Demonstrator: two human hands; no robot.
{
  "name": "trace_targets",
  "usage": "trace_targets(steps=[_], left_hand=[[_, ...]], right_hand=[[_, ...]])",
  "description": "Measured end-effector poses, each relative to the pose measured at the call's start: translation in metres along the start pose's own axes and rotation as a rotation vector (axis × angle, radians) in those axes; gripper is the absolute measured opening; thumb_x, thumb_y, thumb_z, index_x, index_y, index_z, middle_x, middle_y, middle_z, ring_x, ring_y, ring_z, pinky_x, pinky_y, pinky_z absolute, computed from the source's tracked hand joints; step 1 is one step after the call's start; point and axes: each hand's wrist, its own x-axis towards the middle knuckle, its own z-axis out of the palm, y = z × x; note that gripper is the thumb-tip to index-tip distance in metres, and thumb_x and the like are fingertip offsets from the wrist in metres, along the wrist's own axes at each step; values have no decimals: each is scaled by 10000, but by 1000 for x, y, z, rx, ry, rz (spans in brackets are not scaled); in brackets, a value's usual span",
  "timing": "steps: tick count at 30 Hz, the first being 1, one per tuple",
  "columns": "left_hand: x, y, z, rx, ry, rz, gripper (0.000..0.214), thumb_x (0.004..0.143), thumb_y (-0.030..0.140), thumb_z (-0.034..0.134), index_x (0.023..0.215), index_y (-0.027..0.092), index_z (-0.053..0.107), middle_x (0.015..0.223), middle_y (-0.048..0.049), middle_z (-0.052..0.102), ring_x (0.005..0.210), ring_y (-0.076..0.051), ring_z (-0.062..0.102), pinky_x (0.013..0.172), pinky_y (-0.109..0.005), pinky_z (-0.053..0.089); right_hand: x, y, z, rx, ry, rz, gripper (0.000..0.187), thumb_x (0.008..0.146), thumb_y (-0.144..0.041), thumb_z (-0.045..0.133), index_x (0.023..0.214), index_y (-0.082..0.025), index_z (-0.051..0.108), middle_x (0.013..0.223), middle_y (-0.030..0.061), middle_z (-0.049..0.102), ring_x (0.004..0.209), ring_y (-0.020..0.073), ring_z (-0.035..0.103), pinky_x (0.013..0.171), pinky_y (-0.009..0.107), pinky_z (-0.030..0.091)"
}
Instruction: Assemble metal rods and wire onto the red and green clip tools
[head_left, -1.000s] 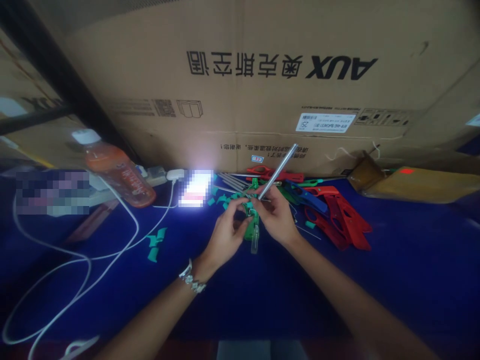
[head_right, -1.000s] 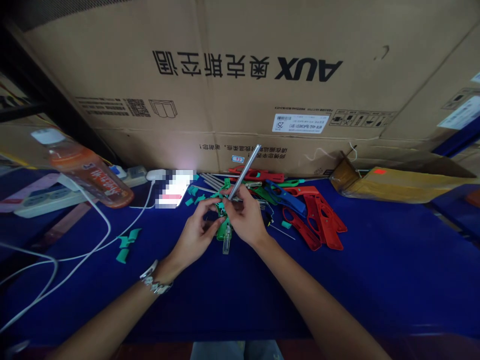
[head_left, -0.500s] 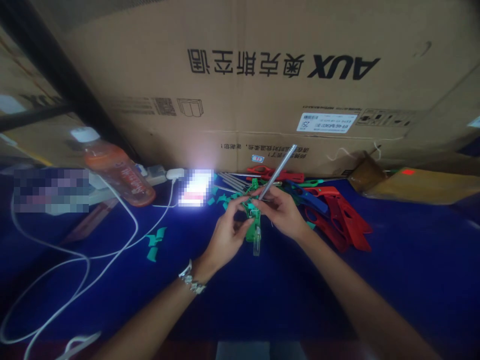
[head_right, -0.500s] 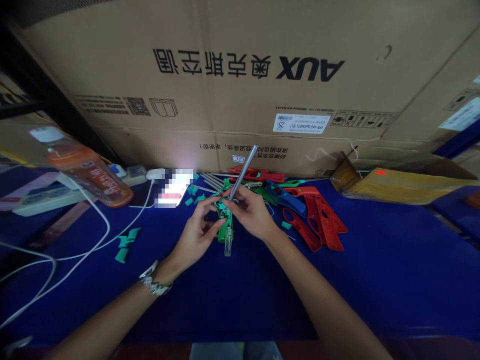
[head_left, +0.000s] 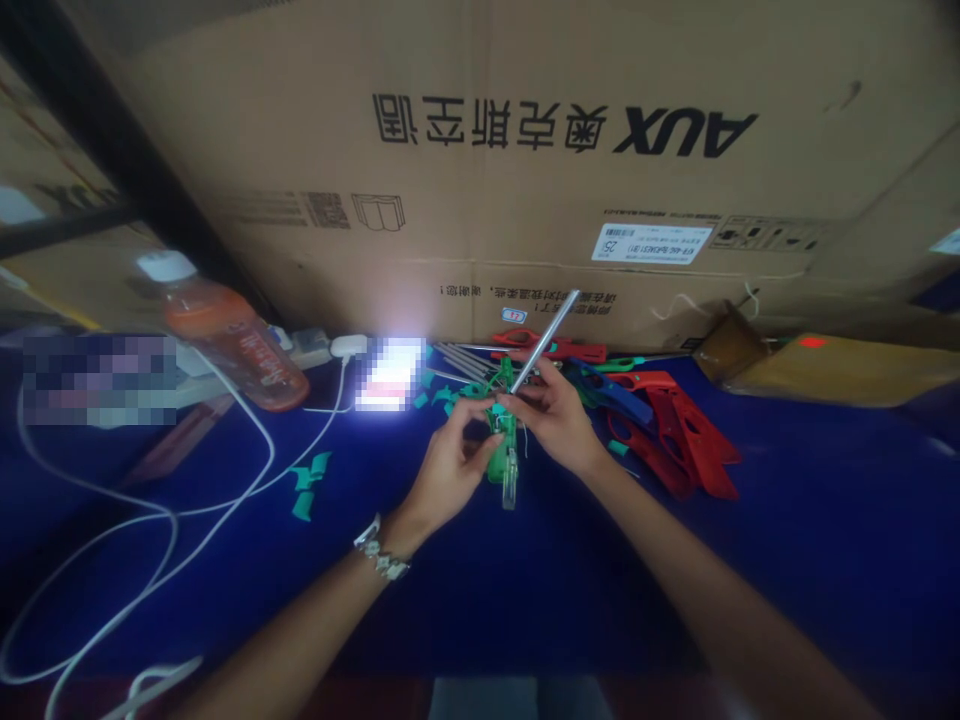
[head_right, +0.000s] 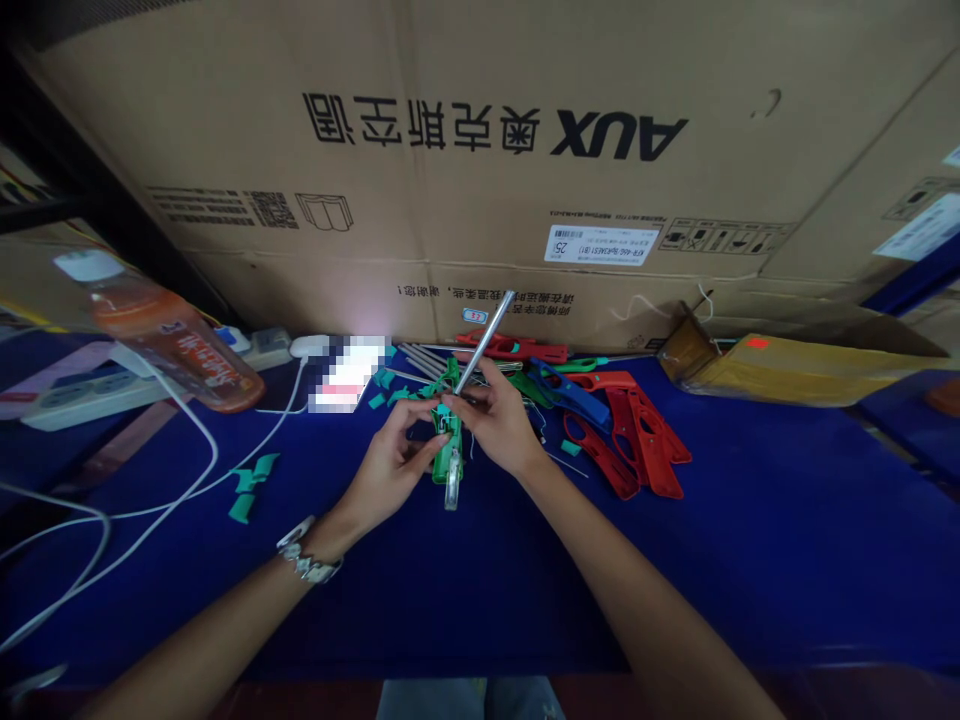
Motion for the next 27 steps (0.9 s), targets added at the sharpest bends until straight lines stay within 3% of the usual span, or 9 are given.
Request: trace_targets(steps=[7,11,16,22,27], left_hand=[[1,-1,0,4,-18,-33,316,909,253,621,1205,246,511,1036,-3,556,497,-11,485,421,-144,377],[0,3,-3,52,-40,-31,318,909,250,618,1209,251,513,1033,-1,551,494,-9,472,417,-148,355],[0,3,-6,95,-58,-37,342,920,262,607,1249,273,514,1062,-4,531,497,-9,461,423,-158,360],[0,4,-9,100,-86,-29,358,922,256,606,1268,270,514,1063,-11,537,482,-5,426,419,-160,345],[1,7,-11,107,-94,-21,346,927,247,599,1263,261,517,1067,-17,543,489,-10,414,421,-164,330]], right_hand=[[4,-4,-2,-63,28,44,562,734,-419,812,1218,-261,575,869,1,693,830,192,709,730,322,601],[9,-11,-9,-76,35,71,505,710,-474,817,1128,-241,653,950,15,657,798,158,660,644,285,615],[21,-15,-15,-127,49,75,411,758,-531,757,1025,-221,717,820,2,592,693,132,583,507,236,591],[38,-21,-22,-197,-90,75,418,777,-523,746,1038,-197,740,786,1,603,686,137,589,534,265,606],[47,-18,-24,-113,-64,57,492,712,-527,806,1073,-205,721,790,1,654,657,135,595,496,256,589]])
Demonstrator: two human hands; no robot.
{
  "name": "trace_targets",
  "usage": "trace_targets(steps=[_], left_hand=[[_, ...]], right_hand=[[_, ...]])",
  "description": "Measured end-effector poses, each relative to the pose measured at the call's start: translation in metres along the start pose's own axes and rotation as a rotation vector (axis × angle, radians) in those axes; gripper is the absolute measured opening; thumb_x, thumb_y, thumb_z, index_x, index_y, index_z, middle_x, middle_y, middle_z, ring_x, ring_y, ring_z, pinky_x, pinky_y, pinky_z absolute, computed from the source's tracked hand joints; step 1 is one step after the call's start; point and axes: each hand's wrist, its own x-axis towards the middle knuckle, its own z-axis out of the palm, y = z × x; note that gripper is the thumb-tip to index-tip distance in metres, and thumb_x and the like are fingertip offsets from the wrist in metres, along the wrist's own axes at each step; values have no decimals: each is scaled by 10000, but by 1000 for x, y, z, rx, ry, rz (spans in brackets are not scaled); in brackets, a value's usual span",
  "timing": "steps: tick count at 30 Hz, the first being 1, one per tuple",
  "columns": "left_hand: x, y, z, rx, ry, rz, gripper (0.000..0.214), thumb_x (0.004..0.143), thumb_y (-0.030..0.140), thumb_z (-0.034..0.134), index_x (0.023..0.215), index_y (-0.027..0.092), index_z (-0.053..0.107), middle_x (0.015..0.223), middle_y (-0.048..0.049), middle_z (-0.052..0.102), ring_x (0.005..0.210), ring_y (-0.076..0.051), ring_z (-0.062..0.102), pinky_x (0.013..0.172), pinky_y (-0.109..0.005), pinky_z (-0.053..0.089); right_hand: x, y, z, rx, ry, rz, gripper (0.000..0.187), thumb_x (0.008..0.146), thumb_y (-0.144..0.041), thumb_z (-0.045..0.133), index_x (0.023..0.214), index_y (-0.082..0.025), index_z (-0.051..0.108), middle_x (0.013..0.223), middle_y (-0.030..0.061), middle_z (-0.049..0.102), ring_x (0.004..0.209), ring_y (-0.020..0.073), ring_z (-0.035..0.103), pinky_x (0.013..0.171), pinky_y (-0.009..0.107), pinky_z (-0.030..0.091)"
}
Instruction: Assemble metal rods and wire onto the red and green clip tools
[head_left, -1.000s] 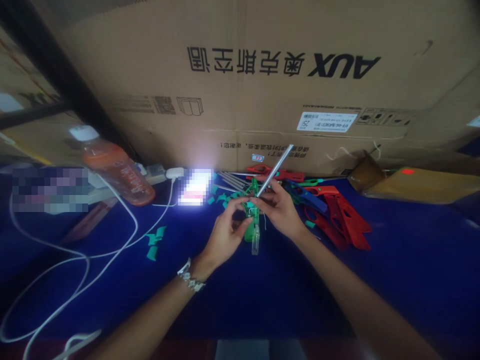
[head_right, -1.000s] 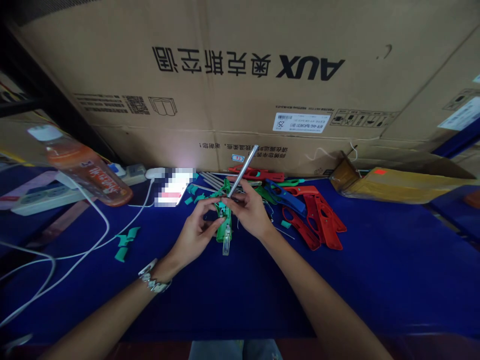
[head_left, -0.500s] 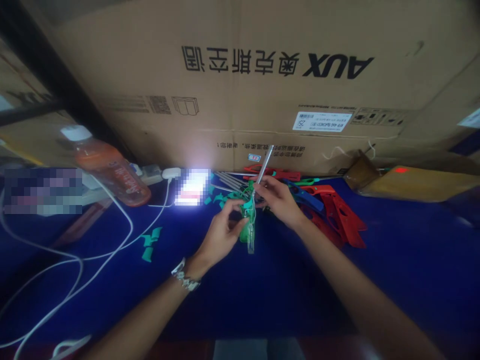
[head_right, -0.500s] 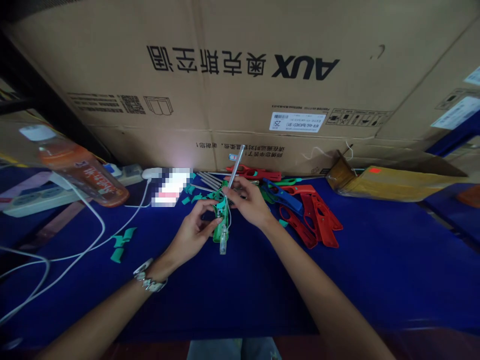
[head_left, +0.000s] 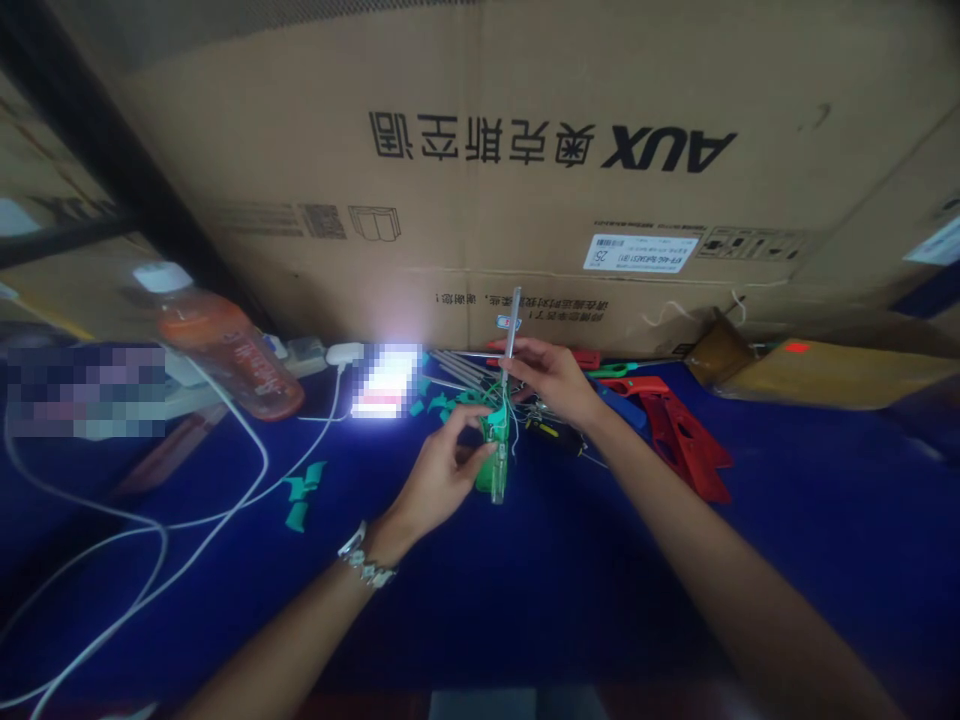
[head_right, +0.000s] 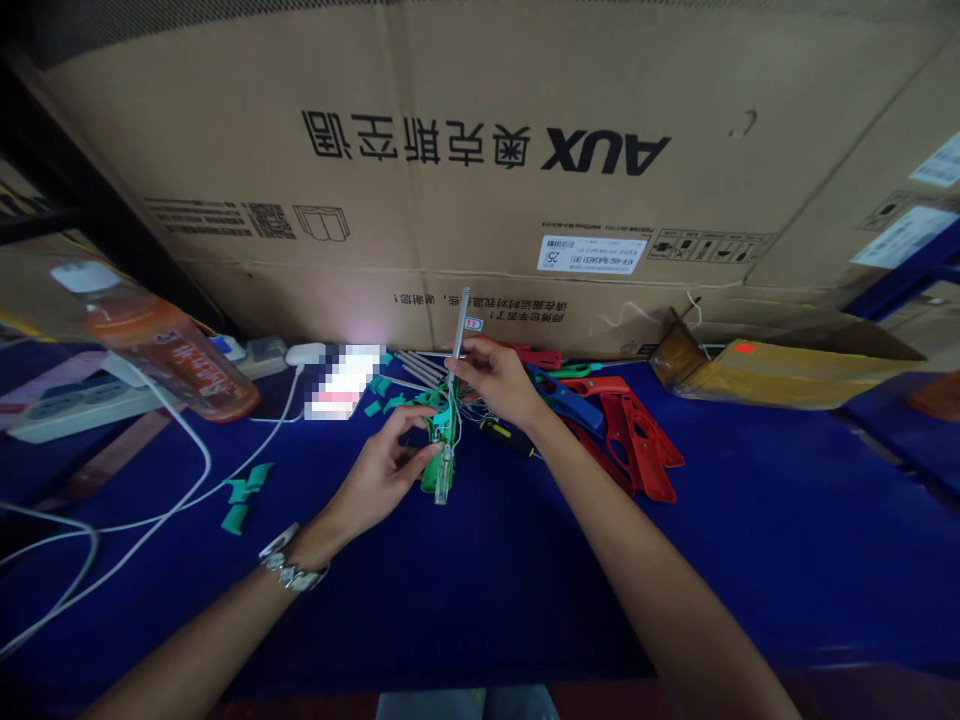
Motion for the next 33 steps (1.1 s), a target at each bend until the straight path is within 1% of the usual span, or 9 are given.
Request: trace_targets(steps=[3,6,10,15,19,22,27,33], left_hand=[[0,0,-1,4,3,-6,350,928,254,602,1267,262,514,1084,-25,547,487,-12,405,416,-167,328],[0,0,-3,6,-6,-2,353,929,265,605,1270,267,513,1083,-25,550,481,-12,407,410,-162,331],[0,0,-4,14,-6,9,350,930,251,598,1269,272,514,1062,-15,540,473,-5,393,408,-157,325],[1,0,-7,-12,-37,15,344,938,266,591,1271,268,504,1047,-15,559,506,-24,419,433,-160,355],[1,-1,-9,-5,-35,12,327,942,286,593,1260,256,524,1092,-38,561,587,-55,486,504,-183,420],[1,-2,-9,-24,-33,4,330,941,304,596,1263,258,538,1089,-46,570,564,-60,481,485,-194,417],[1,-5,-7,-64,-34,12,332,942,332,596,1262,262,550,1085,-50,595,555,-67,496,483,-201,441],[0,-4,-7,-56,-51,-12,332,954,354,588,1269,261,537,1068,-47,592,538,-56,457,467,-196,418]], right_hand=[[2,1,1,28,39,-20,442,681,-495,833,997,-208,720,785,0,661,687,147,610,491,249,574],[4,0,2,57,80,-25,393,652,-475,851,884,-195,702,771,-4,665,672,139,608,489,239,553],[7,0,2,113,111,2,420,600,-488,878,790,-184,658,750,-3,675,659,137,621,478,230,539],[9,-2,0,117,94,20,455,604,-528,868,806,-178,659,702,-10,663,607,130,630,456,229,538],[9,-3,-1,119,84,27,453,643,-538,845,837,-178,651,711,-5,683,572,122,634,466,240,559],[9,-1,-1,122,86,14,436,651,-525,845,826,-182,641,733,1,698,572,117,640,475,237,572],[8,1,0,137,106,-4,427,645,-514,852,814,-183,640,673,-25,655,554,101,627,472,213,571],[7,-2,-1,142,102,21,449,632,-527,862,870,-184,697,699,-25,654,559,103,626,480,233,595]])
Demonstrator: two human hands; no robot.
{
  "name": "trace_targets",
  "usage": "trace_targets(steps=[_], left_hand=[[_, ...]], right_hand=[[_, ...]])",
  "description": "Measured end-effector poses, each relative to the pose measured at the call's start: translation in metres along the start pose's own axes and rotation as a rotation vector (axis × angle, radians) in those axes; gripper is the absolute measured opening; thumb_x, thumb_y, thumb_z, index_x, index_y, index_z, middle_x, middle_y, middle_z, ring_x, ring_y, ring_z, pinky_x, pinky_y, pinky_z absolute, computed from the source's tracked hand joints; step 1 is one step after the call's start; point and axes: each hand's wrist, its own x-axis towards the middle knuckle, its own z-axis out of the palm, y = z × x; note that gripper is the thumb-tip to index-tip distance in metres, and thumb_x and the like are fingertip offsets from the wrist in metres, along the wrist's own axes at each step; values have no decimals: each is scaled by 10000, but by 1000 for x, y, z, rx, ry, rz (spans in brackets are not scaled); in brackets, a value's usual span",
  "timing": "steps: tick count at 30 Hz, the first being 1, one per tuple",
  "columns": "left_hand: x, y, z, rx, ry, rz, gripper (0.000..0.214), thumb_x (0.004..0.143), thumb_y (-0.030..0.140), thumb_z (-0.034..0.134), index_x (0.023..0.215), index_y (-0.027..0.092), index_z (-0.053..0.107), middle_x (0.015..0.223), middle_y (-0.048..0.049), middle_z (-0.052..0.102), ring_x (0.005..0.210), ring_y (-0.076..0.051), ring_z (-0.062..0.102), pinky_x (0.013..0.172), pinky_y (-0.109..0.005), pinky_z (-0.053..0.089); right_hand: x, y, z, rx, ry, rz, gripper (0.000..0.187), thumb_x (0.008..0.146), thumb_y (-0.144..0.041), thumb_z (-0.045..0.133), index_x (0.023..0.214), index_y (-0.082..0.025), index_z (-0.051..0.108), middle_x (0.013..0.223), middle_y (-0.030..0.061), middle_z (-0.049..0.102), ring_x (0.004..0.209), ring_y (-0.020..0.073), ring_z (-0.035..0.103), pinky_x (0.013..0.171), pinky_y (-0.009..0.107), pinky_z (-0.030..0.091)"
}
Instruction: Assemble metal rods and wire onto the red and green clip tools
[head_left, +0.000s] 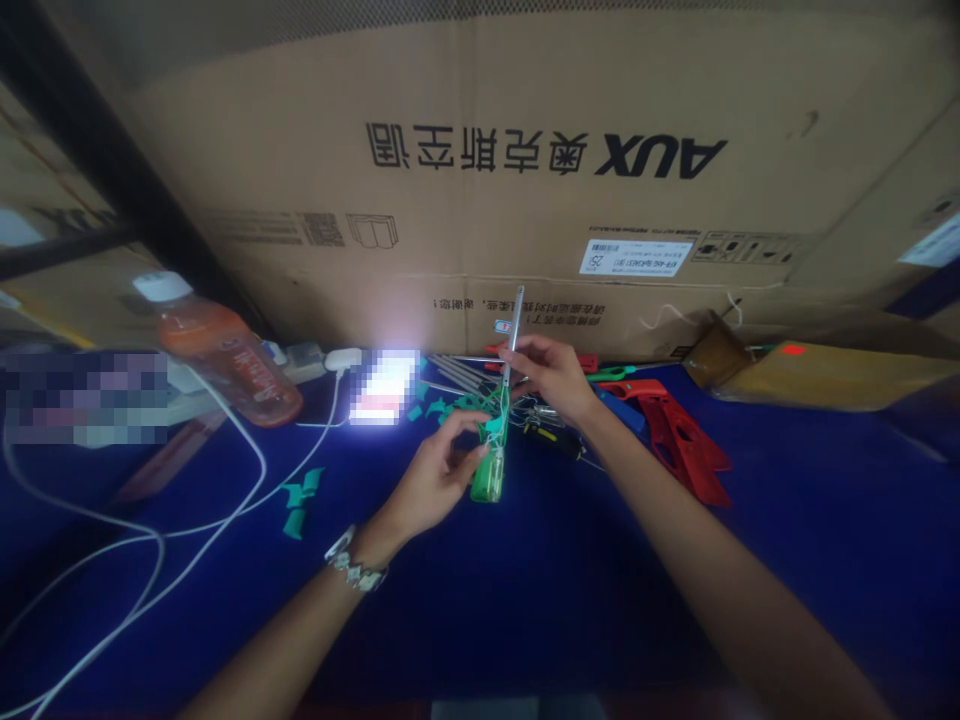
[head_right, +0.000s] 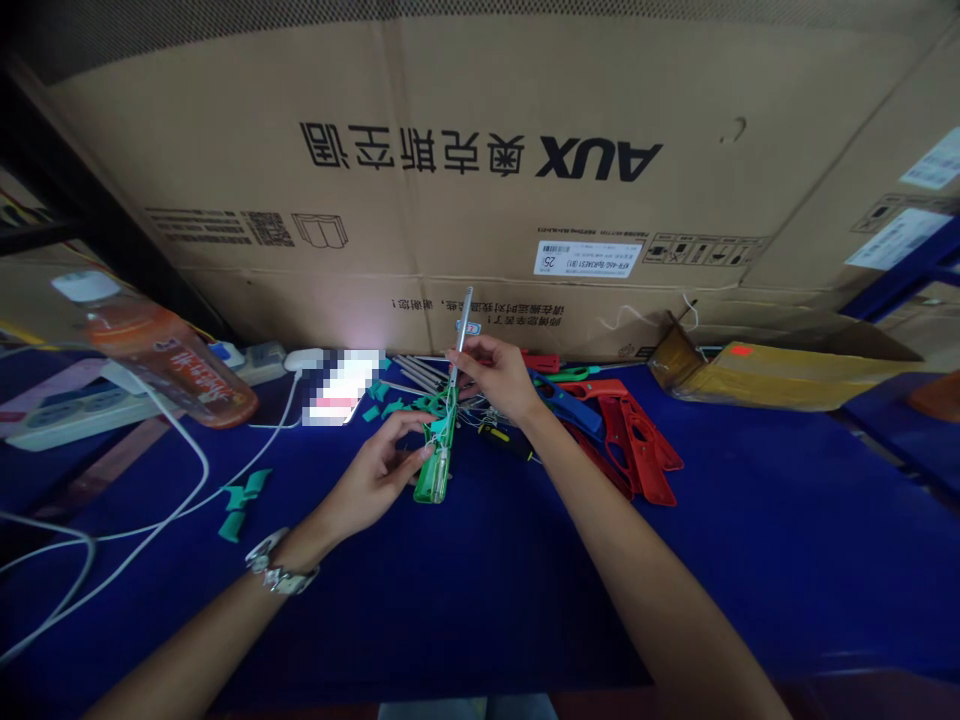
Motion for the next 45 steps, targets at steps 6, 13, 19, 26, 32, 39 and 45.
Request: trace_targets(steps=[6,13,19,26,32,39,45], left_hand=[[0,0,0,-43,-13,30,334,942,350,605,1258,254,554,918,-25,612,529,-79,481,443,-196,411],[0,1,1,-44,-5,46,336,942,367,608,1254,251,560,909,-25,617,551,-87,521,445,-184,420],[0,1,0,-35,-5,37,334,937,369,616,1245,249,569,846,-12,610,533,-92,503,436,-192,405],[0,4,0,-24,-22,30,319,948,347,604,1249,256,553,963,-27,604,507,-53,406,421,-184,332],[-3,13,-1,-36,-77,-26,384,908,320,642,1266,260,516,1195,-66,543,576,-41,516,462,-177,440],[-2,6,2,-66,-98,-80,583,796,272,760,1289,297,450,1274,-53,500,647,-75,636,535,-225,561],[-1,6,1,-116,-111,-80,550,798,232,737,1268,307,460,1253,-34,486,680,-76,636,570,-235,571]], right_hand=[[-2,1,-2,-6,-45,-3,444,681,-518,833,966,-193,730,746,-10,695,583,103,636,491,227,591],[-5,2,-1,-6,-40,-20,455,695,-505,824,1014,-193,735,808,17,720,632,130,640,502,251,582],[-6,6,0,-7,-31,-19,481,694,-539,815,1016,-192,733,796,16,711,661,151,655,522,277,592],[-7,5,0,-2,-1,-35,481,645,-560,838,928,-187,728,750,8,698,642,141,652,484,246,588],[-10,10,1,-65,34,-58,509,665,-574,821,958,-167,732,776,35,707,684,173,669,491,275,602],[-11,12,2,-69,75,-54,552,637,-603,820,963,-167,729,758,20,691,671,166,663,475,260,592],[-12,11,3,-68,83,-60,517,640,-593,816,945,-186,726,751,11,689,663,169,666,471,264,595]])
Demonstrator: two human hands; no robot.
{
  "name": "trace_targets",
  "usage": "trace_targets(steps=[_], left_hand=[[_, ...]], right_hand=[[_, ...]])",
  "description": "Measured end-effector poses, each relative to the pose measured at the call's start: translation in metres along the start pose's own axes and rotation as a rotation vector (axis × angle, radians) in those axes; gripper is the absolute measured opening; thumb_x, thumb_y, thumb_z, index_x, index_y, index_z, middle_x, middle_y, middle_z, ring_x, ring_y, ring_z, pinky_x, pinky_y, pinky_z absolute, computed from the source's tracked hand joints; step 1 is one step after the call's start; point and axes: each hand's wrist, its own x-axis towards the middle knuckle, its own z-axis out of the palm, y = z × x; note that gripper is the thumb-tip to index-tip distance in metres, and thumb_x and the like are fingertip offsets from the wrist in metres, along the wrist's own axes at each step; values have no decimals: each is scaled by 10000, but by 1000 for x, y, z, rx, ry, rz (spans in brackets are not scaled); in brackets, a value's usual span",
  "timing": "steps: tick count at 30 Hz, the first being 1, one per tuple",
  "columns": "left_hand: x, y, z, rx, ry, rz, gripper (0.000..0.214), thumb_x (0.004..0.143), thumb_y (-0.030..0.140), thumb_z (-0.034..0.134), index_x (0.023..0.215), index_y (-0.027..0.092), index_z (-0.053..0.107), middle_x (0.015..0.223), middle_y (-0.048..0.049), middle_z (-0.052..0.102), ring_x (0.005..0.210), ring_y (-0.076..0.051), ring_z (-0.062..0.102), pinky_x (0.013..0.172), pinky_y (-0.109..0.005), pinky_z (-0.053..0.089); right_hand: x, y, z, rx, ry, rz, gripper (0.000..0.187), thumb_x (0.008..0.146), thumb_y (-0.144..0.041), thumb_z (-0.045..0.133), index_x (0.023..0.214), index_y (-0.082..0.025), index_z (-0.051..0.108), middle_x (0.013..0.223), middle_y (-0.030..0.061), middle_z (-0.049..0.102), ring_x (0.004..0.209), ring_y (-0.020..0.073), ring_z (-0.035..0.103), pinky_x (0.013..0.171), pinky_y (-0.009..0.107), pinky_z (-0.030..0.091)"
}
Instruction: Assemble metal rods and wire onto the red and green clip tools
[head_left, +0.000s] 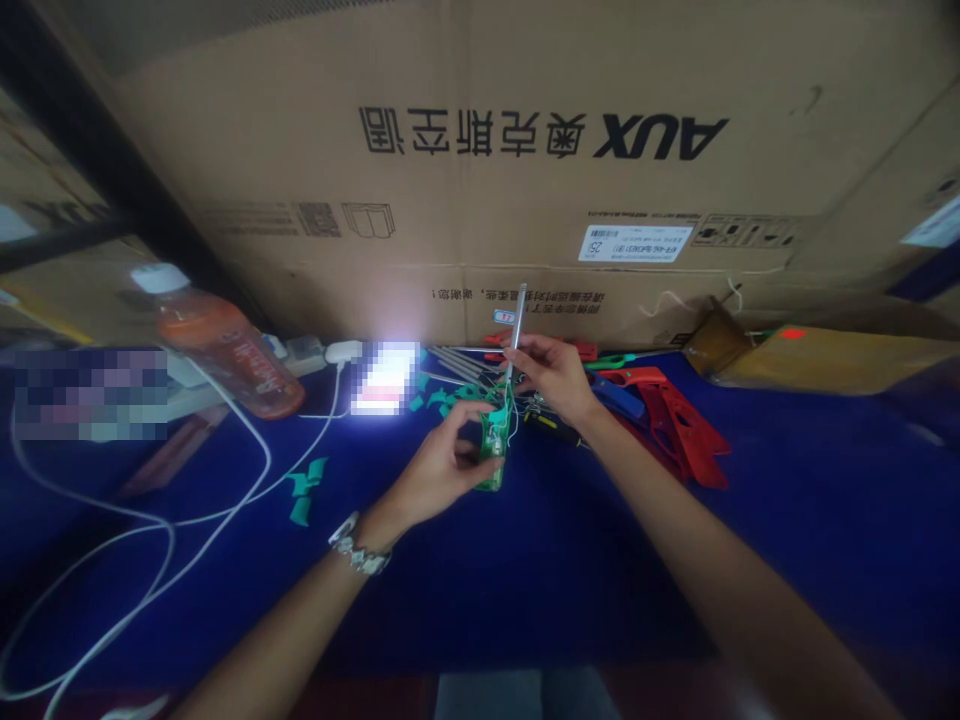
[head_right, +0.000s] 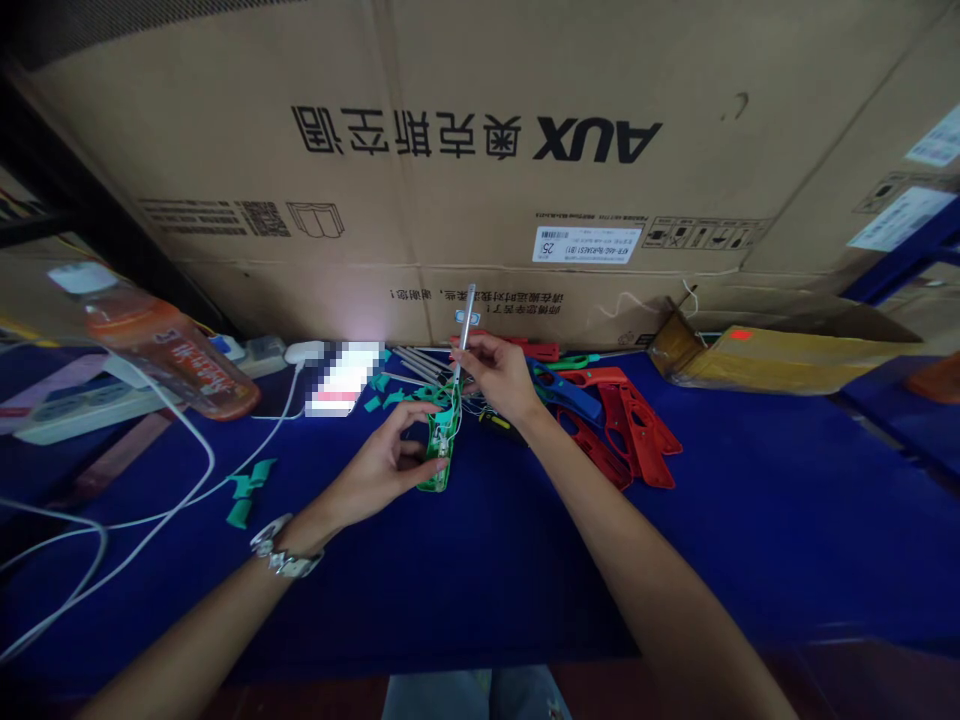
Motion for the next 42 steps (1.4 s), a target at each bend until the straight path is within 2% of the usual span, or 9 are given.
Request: trace_targets(steps=[7,12,16,18,22,26,32,42], left_hand=[[1,4,-2,79,23,18,593,785,248,748,1291,291,442,1278,-59,497,645,-70,627,569,-242,570],[1,4,-2,157,154,101,584,765,277,780,1213,261,406,1324,-75,495,672,-77,651,602,-251,586],[-2,8,0,433,321,210,452,744,315,807,1039,225,477,1218,-57,540,845,-151,676,657,-275,599],[-5,11,4,621,398,244,375,746,344,808,926,217,504,1127,-35,551,833,-157,665,657,-289,592],[-9,14,13,805,455,169,294,793,365,771,920,220,548,1114,-23,558,707,-129,654,602,-290,574],[-8,15,16,876,511,130,231,829,333,738,1006,242,620,1172,-26,571,784,-157,679,603,-286,568],[-4,12,15,872,555,159,140,827,280,742,951,248,685,1116,-12,608,873,-178,675,657,-290,555],[3,-3,12,641,548,263,95,834,195,726,923,210,694,1038,-33,603,873,-170,667,811,-337,571]], right_hand=[[1,-1,1,5,21,-6,505,651,-575,812,937,-167,726,757,24,699,662,181,672,486,295,610],[2,1,-1,-1,78,-26,489,669,-564,799,941,-167,717,804,39,712,714,205,696,503,311,620],[3,3,-2,-5,131,-27,473,670,-562,795,923,-174,697,777,33,696,706,205,694,502,314,618],[3,4,-1,-7,166,-28,473,668,-560,794,919,-173,690,773,34,695,697,203,691,498,315,614],[2,3,1,11,233,-30,476,659,-565,794,906,-177,675,758,31,695,685,201,686,484,304,602],[-1,2,3,2,275,-36,456,661,-563,785,887,-182,676,772,35,708,677,197,683,485,294,591],[-3,2,7,-7,306,-51,447,663,-558,774,885,-184,673,763,35,704,674,192,669,487,286,580],[-3,3,6,3,312,-67,416,708,-515,746,930,-176,653,754,30,693,654,181,659,508,307,599]])
